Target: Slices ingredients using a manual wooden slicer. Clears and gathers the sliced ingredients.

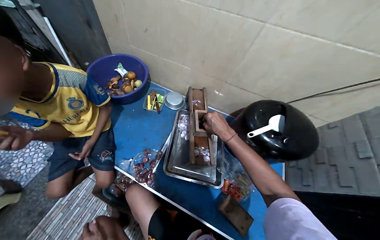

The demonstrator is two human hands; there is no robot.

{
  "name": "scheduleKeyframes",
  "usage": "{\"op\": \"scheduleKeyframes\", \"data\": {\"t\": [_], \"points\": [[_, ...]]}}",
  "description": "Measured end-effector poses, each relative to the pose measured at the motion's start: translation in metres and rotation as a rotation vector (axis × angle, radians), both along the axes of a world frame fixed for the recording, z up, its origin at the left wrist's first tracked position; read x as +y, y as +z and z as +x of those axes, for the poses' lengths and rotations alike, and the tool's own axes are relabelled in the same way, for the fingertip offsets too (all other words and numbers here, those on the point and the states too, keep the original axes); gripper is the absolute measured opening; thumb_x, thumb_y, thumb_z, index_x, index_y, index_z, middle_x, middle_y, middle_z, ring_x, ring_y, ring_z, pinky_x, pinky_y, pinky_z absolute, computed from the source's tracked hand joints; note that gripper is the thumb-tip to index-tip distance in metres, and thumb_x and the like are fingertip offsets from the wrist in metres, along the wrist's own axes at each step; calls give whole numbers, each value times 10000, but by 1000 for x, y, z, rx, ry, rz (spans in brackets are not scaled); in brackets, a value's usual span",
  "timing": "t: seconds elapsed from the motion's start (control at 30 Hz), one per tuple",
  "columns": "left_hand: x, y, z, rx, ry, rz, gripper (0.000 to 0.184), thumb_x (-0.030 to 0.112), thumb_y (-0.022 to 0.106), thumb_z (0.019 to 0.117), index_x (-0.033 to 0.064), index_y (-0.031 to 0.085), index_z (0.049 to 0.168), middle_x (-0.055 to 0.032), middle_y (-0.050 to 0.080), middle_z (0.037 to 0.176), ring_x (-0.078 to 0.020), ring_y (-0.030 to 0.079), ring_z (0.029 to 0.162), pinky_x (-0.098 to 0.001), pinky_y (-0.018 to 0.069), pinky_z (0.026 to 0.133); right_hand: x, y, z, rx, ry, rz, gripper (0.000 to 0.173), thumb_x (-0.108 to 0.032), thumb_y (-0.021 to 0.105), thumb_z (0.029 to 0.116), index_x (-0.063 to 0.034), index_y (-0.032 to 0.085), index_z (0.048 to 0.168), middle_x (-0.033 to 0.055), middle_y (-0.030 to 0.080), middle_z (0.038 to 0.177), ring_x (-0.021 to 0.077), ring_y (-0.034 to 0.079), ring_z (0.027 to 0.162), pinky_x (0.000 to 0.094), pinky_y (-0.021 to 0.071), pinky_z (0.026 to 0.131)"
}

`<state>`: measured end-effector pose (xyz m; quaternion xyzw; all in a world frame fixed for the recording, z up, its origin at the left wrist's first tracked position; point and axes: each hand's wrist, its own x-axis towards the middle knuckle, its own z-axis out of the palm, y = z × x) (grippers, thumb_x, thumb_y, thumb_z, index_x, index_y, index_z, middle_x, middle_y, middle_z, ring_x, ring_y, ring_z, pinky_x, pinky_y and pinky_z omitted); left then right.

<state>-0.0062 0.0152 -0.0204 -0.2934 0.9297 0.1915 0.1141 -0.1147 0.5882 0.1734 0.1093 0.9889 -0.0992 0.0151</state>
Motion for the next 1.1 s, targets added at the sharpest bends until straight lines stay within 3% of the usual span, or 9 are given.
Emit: {"op": "scheduleKeyframes", "data": {"t": [0.27, 0.43, 0.63, 0.9, 1.0, 1.1], "points": [[-3, -6, 0, 16, 0, 3, 624, 500, 277, 1087, 86, 527, 1482, -233, 579, 1426, -420, 551, 1325, -623, 435, 1071, 4, 37, 15, 137, -19, -55, 76, -61, 706, 902, -7, 760, 913, 206, 714, 926, 401, 703, 878, 602, 561, 778], [-3, -5, -1, 7, 1, -3, 635, 522, 285, 1082, 91, 532, 1478, -241, 587, 1409, -426, 561, 1309, -629, 435, 1065, 4, 25, 6, 77, 6, -128, 105, -112, 702, 918, -58, 767, 855, 159, 724, 835, 359, 709, 810, 582, 555, 742], [0, -1, -3, -3, 2, -3, 624, 503, 287, 1089, 77, 534, 1473, -257, 586, 1402, -439, 561, 1304, -638, 436, 1058, 15, 17, 5, 67, -122, -114, 86, -87, 713, 907, -10, 750, 896, 223, 715, 888, 427, 700, 867, 625, 542, 756], [2, 1, -2, -24, -19, -27, 632, 518, 289, 1081, 94, 534, 1480, -226, 571, 1439, -408, 536, 1346, -608, 423, 1096, 6, 27, 13, 179, -26, -111, 88, -73, 697, 908, -8, 755, 891, 202, 709, 901, 397, 700, 842, 601, 553, 741], [3, 0, -4, -27, -16, -19, 631, 518, 291, 1083, 92, 532, 1481, -228, 558, 1453, -406, 530, 1353, -611, 416, 1100, 6, 20, 9, 84, -56, -72, 81, -81, 709, 907, -14, 751, 888, 210, 715, 905, 414, 703, 868, 611, 552, 758], [1, -8, -4, 18, -26, -47, 662, 559, 297, 1071, 83, 591, 1424, -230, 636, 1350, -431, 593, 1271, -655, 444, 1042, 6, 26, 17, 109, -89, -71, 111, -101, 686, 925, -14, 754, 921, 208, 718, 920, 412, 704, 886, 615, 553, 774]]}}
